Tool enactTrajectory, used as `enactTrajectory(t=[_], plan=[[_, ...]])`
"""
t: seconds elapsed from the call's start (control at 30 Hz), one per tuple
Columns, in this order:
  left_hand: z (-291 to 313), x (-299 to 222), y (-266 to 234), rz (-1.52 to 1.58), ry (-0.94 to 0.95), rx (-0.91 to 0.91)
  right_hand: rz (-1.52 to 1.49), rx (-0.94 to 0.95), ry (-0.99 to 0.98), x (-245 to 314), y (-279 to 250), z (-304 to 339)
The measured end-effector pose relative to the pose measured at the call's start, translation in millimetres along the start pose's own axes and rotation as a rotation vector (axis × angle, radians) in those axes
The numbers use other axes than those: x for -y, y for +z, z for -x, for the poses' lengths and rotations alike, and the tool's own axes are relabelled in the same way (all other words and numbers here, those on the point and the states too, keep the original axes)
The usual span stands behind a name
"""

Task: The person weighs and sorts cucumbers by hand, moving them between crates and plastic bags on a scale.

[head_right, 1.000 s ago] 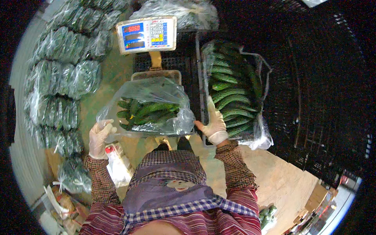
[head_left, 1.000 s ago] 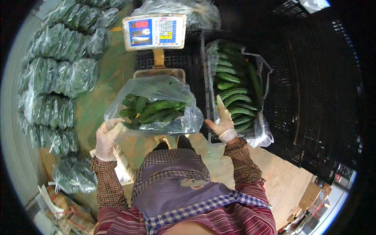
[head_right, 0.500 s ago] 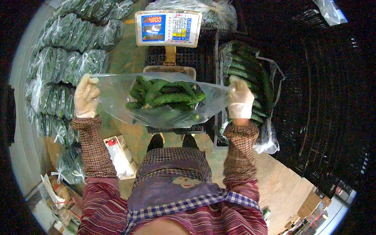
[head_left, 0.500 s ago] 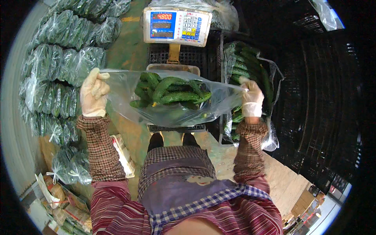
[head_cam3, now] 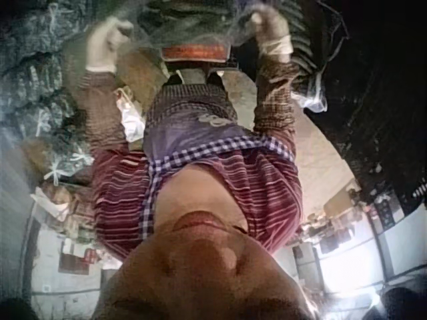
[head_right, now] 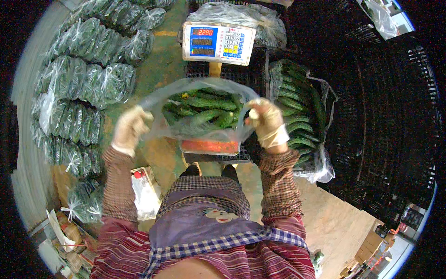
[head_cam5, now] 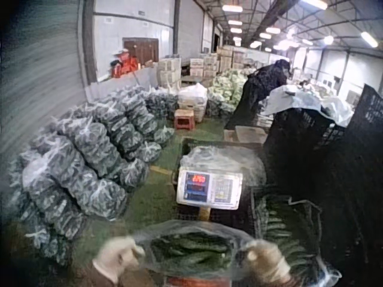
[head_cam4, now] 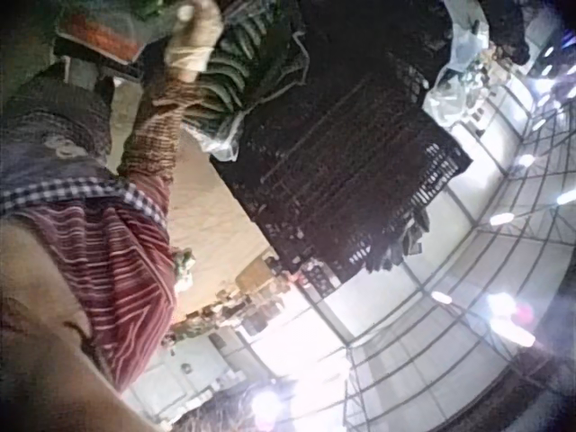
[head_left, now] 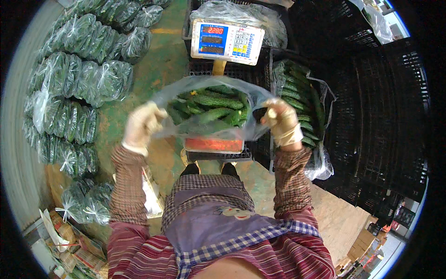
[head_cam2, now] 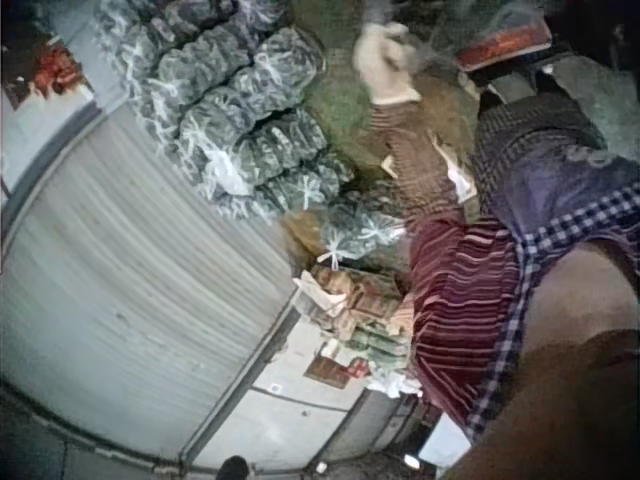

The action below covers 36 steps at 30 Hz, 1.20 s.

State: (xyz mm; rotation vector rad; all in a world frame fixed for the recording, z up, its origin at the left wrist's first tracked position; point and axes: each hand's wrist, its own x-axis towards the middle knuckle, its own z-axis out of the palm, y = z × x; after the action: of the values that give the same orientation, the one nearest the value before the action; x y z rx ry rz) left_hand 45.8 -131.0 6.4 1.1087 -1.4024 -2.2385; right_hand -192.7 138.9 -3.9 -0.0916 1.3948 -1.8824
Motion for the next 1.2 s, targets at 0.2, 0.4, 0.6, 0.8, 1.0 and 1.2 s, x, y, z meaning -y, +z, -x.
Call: enactTrajectory(t=[0.2,0.4,0.6,0.8,1.0,1.2], plan=[[25,-50,31,-0.156,0.034,0.110,0.188,0.250,-0.300,25,9,18],[26,20,22,-0.126,0.027,-0.042,0.170,-0.007,0.006,-15,-23,5],[69,-14,26,-0.061,0.020,-0.043,0.162,0.032,-0.036,15,-36,51],[62,44,23,-0.198,-0.182,-0.092,0.328,-0.164,0.077,-25,-54,52],[59,22,34,-0.139,-0.161,-0.081,0.299,-0.156,0.026,-13,-36,42],[63,33,31,-0.080,-0.191,-0.089,0.352,-0.160,0.049,-19,-43,49]])
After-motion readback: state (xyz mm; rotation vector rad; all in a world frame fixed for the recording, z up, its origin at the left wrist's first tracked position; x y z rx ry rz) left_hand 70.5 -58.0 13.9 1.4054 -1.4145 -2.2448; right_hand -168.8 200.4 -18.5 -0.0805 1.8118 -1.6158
